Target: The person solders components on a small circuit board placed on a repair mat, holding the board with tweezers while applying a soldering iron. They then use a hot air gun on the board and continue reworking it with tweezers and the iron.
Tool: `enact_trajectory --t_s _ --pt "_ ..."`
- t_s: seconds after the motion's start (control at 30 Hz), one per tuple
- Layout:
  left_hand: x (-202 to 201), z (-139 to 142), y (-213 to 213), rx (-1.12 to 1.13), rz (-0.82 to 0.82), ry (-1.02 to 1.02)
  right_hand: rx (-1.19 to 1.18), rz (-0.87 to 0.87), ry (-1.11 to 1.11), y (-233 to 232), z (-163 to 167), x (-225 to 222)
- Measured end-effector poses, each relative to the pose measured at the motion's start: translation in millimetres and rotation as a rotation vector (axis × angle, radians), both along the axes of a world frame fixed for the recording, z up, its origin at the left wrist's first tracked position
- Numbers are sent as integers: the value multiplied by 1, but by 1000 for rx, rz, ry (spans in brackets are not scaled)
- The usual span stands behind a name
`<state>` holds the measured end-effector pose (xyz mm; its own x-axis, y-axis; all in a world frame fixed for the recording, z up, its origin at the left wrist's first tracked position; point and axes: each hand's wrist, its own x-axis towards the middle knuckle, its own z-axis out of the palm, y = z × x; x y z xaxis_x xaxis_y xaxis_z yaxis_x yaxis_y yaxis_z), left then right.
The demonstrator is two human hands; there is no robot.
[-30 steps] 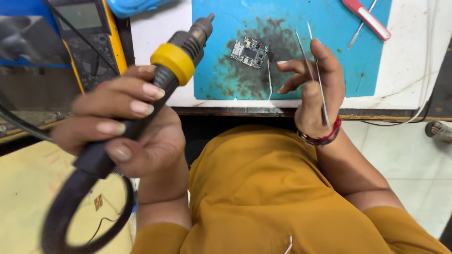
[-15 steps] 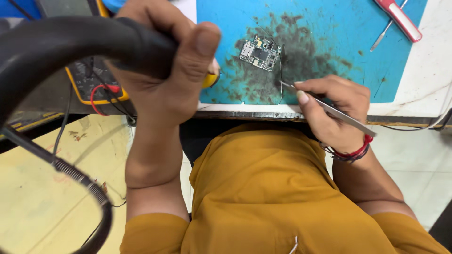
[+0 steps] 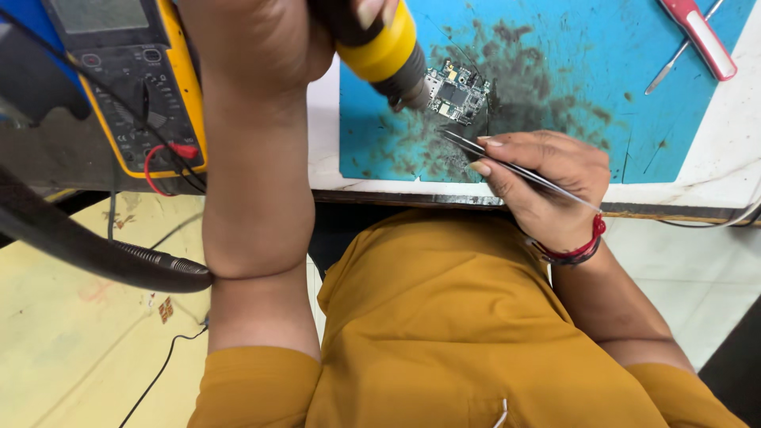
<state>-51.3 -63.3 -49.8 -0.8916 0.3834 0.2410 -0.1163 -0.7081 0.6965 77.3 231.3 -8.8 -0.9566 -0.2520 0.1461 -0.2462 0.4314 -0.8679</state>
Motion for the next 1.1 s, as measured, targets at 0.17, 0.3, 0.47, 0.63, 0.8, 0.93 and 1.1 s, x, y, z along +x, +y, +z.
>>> enact_trajectory --t_s 0.17,0.3,0.47,0.63,0.8,0.93,1.1 --pt "1 -9 -3 -25 -40 21 -10 37 -6 -3 -4 -9" --pt "2 -10 0 -31 -55 23 -4 44 -17 -5 -3 -11" --pt "-2 -17 2 -3 -70 41 15 50 -14 -3 -5 -10" --pt "-3 -18 3 -30 -50 76 1 43 -21 -4 -6 -10" --pt "-4 -18 3 -40 -56 103 -12 37 -22 -3 -5 -10" --pt "-4 -18 2 -42 -44 91 -17 41 -17 -4 -6 -10" --pt "-4 -19 2 -19 -33 71 -15 16 -24 -4 -4 -10"
